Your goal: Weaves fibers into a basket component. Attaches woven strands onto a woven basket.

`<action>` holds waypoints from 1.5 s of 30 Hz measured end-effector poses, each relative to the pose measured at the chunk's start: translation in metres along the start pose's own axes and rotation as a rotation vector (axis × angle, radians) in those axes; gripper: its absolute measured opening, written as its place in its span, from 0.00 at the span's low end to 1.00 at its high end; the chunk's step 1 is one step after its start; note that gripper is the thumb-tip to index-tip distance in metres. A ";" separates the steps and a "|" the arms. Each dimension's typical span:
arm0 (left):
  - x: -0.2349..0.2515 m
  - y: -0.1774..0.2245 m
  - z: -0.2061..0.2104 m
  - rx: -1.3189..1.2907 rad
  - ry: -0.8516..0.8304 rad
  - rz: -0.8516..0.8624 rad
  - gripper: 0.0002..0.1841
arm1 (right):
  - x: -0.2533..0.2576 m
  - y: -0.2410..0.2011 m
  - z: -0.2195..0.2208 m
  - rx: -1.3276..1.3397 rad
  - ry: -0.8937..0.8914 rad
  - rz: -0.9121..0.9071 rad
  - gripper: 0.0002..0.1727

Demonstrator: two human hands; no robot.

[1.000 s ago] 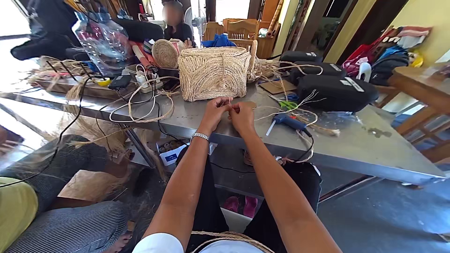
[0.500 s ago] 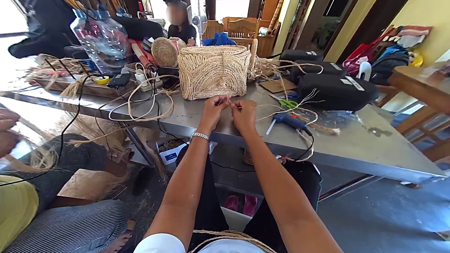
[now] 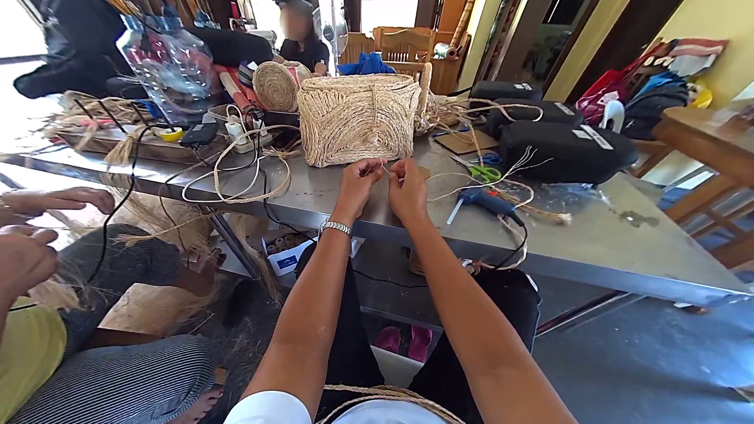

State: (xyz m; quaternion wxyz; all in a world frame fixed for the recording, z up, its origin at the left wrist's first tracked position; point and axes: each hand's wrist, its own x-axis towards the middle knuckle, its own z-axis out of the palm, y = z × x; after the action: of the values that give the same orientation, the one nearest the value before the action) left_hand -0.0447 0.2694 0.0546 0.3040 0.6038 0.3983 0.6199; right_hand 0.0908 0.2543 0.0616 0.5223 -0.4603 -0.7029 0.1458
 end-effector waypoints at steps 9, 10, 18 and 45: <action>0.000 0.000 0.000 0.022 -0.019 0.005 0.10 | -0.003 -0.005 -0.006 0.005 0.045 0.021 0.12; 0.001 -0.001 0.000 0.020 -0.022 0.007 0.10 | -0.004 -0.004 -0.005 0.009 0.056 0.021 0.11; 0.000 -0.001 0.000 0.005 -0.020 0.005 0.10 | -0.006 -0.003 -0.005 0.056 0.103 0.040 0.10; 0.000 0.001 0.000 0.031 -0.023 0.020 0.06 | -0.003 -0.002 -0.005 -0.014 0.006 0.043 0.16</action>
State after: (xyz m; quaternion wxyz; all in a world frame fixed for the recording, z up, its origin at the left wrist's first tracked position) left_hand -0.0449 0.2690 0.0556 0.2931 0.6195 0.3982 0.6096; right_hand 0.0940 0.2496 0.0634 0.5178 -0.4793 -0.6925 0.1505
